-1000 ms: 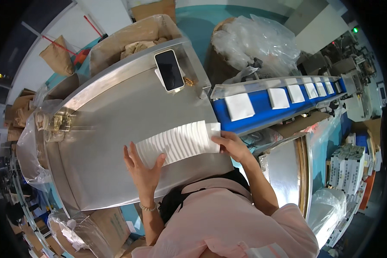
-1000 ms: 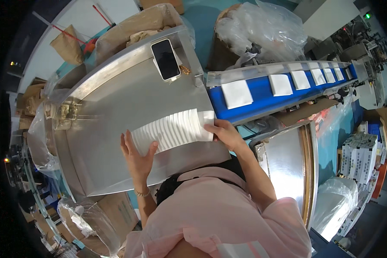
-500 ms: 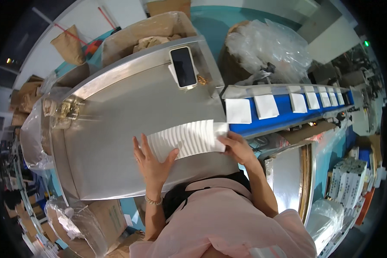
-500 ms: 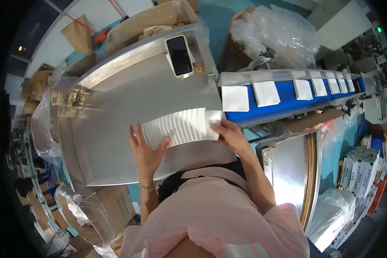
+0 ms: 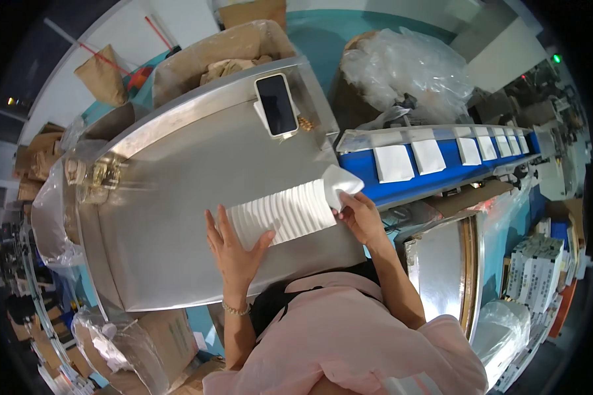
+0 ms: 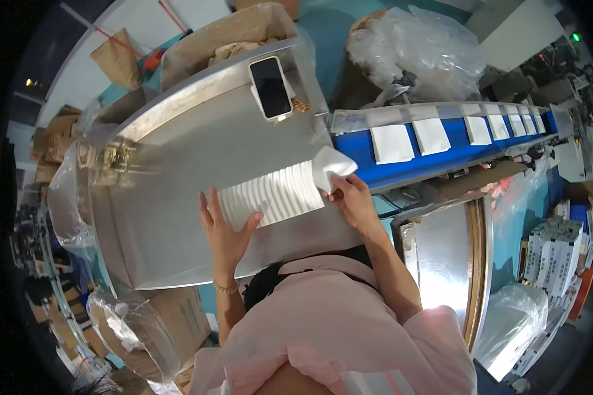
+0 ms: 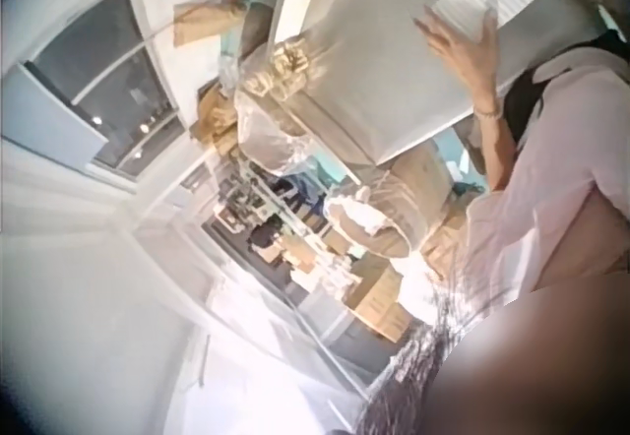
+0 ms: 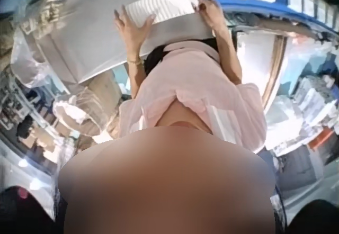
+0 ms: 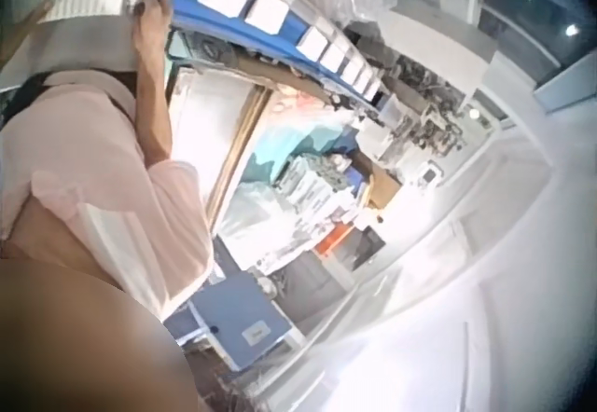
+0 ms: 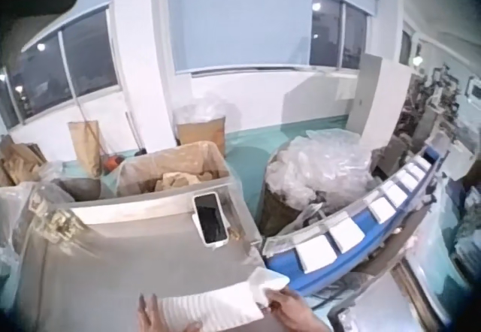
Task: Manually placing stacks of paper napkins onto a moving conveyor belt of an industrial machine and checking the machinery.
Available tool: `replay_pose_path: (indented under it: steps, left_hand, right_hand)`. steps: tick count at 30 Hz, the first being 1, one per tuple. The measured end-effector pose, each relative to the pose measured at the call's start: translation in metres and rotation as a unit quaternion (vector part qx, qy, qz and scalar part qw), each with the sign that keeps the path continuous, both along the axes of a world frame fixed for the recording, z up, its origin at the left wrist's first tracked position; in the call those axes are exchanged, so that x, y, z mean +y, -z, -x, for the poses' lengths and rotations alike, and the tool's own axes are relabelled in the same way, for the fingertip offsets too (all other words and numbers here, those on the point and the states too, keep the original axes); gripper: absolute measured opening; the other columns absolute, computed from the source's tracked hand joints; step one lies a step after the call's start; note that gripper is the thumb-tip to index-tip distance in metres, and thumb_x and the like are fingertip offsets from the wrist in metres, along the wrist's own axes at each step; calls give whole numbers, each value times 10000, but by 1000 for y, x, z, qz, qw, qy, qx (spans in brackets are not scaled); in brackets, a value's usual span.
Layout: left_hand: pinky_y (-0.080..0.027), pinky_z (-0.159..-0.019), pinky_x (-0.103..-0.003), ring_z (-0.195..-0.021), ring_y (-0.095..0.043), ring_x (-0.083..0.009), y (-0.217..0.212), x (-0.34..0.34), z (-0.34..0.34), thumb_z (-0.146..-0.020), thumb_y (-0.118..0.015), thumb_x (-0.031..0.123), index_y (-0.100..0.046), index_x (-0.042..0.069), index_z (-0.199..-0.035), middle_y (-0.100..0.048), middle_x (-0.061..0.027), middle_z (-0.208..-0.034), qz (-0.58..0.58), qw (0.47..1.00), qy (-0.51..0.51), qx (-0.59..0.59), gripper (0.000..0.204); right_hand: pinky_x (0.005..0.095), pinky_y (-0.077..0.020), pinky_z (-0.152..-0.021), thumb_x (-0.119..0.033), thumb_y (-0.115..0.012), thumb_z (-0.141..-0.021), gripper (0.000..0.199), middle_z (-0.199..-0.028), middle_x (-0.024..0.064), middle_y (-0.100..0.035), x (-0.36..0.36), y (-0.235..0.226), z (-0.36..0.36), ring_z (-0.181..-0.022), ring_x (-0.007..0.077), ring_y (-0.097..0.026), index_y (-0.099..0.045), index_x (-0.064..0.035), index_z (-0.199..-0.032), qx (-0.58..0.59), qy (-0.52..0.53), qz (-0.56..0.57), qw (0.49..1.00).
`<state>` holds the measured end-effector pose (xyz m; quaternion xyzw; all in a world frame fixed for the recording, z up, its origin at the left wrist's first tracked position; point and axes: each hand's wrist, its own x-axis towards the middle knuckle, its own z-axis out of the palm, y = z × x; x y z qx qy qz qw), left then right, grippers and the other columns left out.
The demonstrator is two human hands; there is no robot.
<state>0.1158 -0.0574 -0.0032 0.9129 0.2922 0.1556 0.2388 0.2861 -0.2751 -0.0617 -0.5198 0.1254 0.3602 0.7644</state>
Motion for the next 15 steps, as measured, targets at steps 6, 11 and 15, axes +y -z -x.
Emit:
replay_pose_path:
  steps: [6, 11, 15]
  left_hand:
    - [-300, -1075, -544, -1362, -279, -469, -7, -12, -7, -670, -842, 488, -246, 61, -1501, -192, -307, -1508, 49, 999, 3, 17, 1108]
    - [-277, -1088, -553, -1385, -243, -461, -1, -13, -8, -665, -849, 469, -276, 58, -1491, -184, -295, -1520, 19, 1000, 12, 13, 1086]
    - [-277, -1090, -553, -1391, -236, -464, 2, -9, -4, -670, -844, 474, -289, 54, -1486, -181, -297, -1521, 29, 999, -1, 18, 1073]
  right_hand:
    - [286, -474, -723, -422, -680, -886, 506, -924, 83, -637, 5, -18, 22, -779, 163, -585, -604, 7, -1143, -198, -96, 206, 953]
    - [234, -414, -658, -369, -635, -928, 402, -835, 1, -596, 16, -40, 23, -736, 79, -516, -625, -18, -1125, -198, -136, 178, 954]
    - [252, -481, -654, -241, -628, -933, 310, -900, 38, -616, -17, -9, 11, -714, 106, -563, -593, -21, -1148, 55, -114, 27, 992]
